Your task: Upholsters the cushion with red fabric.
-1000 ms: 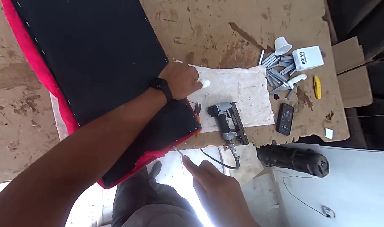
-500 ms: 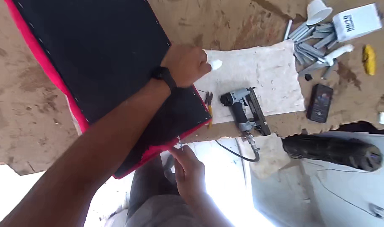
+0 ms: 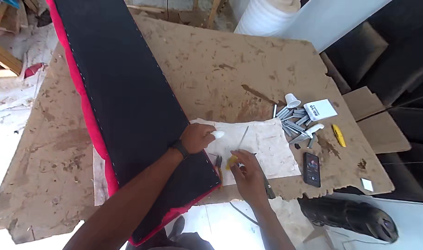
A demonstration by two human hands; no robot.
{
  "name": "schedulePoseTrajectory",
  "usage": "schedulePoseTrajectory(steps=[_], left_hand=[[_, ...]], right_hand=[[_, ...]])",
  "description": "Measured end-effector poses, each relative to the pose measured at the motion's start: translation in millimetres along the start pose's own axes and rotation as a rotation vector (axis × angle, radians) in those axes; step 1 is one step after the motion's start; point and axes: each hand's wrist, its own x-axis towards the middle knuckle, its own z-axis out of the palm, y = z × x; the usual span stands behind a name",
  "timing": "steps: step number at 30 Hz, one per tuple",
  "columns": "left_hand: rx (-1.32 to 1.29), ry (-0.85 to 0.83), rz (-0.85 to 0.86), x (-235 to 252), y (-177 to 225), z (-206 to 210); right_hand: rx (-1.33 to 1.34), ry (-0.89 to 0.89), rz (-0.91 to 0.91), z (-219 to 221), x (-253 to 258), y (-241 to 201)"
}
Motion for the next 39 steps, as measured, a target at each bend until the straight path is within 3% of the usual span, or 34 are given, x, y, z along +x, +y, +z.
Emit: schedulePoseTrajectory(steps=[3, 5, 8, 10, 14, 18, 21, 24, 27, 31, 35, 39], left_hand=[[-0.484, 0.071, -0.036, -15, 12, -18], [-0.564, 0.155, -0.061, -41, 28, -41], [-0.447, 0.253, -0.119, -108, 60, -64], [-0.349, 0.295, -0.141, -158, 70, -56], [-0.132, 0.401, -0.183, -244, 62, -5], [0.064, 0.543, -0.178, -278, 69, 46], [0.2, 0.635, -0.242, -271, 81, 67], [0.34, 0.621, -0.395, -252, 91, 77], [0.436, 0.475, -0.559, -228, 102, 66], [0.393, 0.294, -0.64, -213, 98, 42], [0.295, 0.569, -0.594, -209, 82, 44], [0.288, 0.673, -0.566, -214, 70, 47]], right_hand=[[0.047, 0.05, -0.012, 3, -1, 3], [-0.017, -0.05, 0.093, 16, -15, 28], [-0.248, -0.245, 0.254, 43, -22, 64], [-0.409, -0.343, 0.272, 55, -15, 68], [-0.612, -0.439, 0.231, 74, 6, 49], [-0.612, -0.498, 0.215, 68, 9, 50], [-0.293, -0.424, 0.206, 50, -7, 77], [0.463, -0.407, 0.302, 26, -44, 110], [0.998, -0.51, 0.116, 0, -93, 105], [1.021, -0.709, 0.009, -10, -123, 66], [1.013, -1.048, 0.164, 1, -123, 26], [1.065, -1.176, 0.373, 24, -125, 11]])
